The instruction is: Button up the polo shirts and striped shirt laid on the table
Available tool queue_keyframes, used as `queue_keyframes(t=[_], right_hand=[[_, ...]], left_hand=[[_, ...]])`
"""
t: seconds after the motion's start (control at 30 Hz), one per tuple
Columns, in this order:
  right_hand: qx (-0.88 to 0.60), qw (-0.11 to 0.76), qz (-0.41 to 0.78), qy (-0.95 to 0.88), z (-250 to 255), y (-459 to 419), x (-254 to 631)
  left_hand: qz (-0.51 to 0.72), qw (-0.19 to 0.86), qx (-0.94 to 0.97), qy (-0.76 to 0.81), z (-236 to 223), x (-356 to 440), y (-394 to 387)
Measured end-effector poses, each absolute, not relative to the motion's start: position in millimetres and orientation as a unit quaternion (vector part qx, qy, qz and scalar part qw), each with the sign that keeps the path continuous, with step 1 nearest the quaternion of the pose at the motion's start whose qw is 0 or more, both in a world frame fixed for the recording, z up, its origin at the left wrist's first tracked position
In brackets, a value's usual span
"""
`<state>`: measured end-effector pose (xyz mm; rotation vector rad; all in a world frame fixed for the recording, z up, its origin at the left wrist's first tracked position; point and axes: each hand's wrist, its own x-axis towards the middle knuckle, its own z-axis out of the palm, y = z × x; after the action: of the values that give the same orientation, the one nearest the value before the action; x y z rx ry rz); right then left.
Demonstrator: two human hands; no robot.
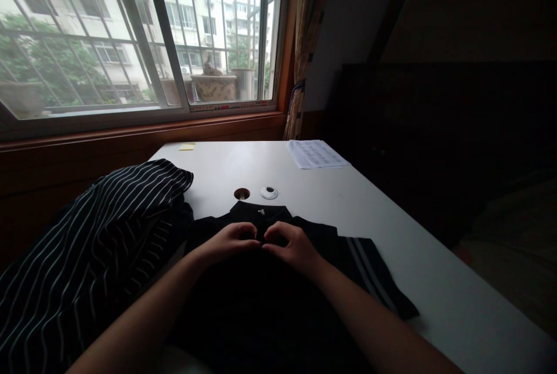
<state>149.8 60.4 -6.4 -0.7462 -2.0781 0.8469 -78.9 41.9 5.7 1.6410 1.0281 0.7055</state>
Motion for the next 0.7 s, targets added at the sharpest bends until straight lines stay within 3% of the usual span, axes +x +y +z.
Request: queue_keyframes(t=[0.7], right_hand=[[-0.309, 0.349, 0.356, -0.810, -8, 62, 148]], left_hand=[[0.343, 0.365, 0.746, 0.439, -7, -68, 42]])
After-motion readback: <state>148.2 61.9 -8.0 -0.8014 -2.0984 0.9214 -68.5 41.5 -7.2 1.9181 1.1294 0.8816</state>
